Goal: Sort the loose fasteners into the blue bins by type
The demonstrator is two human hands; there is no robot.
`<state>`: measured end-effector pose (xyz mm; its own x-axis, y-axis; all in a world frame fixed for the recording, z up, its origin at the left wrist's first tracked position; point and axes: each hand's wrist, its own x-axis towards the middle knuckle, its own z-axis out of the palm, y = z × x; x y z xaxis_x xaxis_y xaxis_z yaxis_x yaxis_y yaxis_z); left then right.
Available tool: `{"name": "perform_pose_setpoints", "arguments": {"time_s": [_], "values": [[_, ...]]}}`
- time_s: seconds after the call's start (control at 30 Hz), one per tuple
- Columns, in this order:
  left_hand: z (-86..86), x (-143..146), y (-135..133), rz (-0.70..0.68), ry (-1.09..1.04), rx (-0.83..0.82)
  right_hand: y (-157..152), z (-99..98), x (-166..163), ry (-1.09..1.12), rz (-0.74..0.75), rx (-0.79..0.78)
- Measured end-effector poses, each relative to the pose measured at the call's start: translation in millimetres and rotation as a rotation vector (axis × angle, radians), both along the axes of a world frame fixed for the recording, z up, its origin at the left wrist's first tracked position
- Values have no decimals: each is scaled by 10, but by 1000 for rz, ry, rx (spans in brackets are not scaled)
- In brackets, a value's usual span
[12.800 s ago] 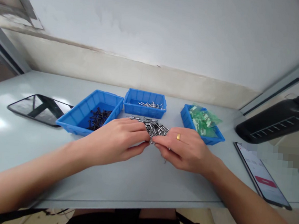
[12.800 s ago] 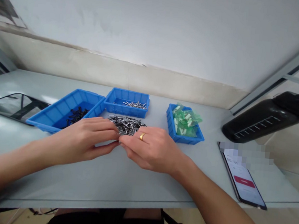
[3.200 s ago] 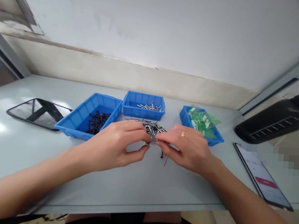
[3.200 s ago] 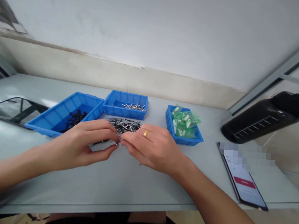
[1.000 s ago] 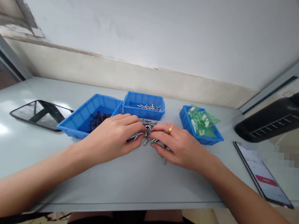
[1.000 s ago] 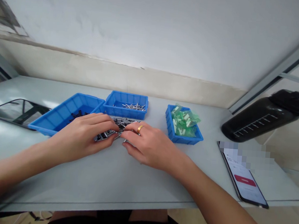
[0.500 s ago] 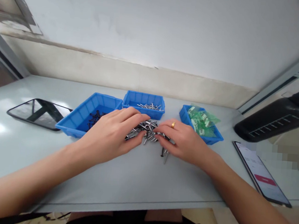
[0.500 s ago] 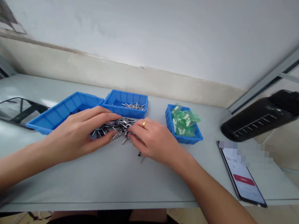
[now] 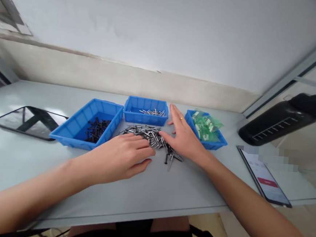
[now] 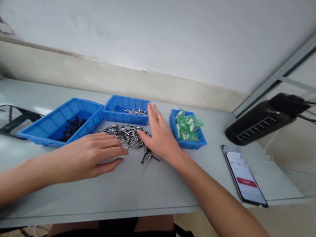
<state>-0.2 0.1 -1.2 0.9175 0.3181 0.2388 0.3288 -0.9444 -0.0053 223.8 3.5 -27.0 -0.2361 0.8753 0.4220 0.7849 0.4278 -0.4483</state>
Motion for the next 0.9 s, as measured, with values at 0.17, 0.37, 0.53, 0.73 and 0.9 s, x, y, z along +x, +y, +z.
{"name": "perform_pose_setpoints", "arguments": {"time_s": [0.17,0.37,0.53,0.73,0.9], "values": [[-7,0,45,10,24,-27,-79,124,33,-6,1,135],[-77,-17,82,60,104,-57,-185,167,-22,-228,191,-7],[-106,-22,99,62,110,-53,-163,111,-30,-388,304,-130],[-106,-26,99,79,124,-59,-144,115,-49,-429,360,-104],[-101,-21,98,80,123,-58,-150,99,-90,-457,366,-81]]}}
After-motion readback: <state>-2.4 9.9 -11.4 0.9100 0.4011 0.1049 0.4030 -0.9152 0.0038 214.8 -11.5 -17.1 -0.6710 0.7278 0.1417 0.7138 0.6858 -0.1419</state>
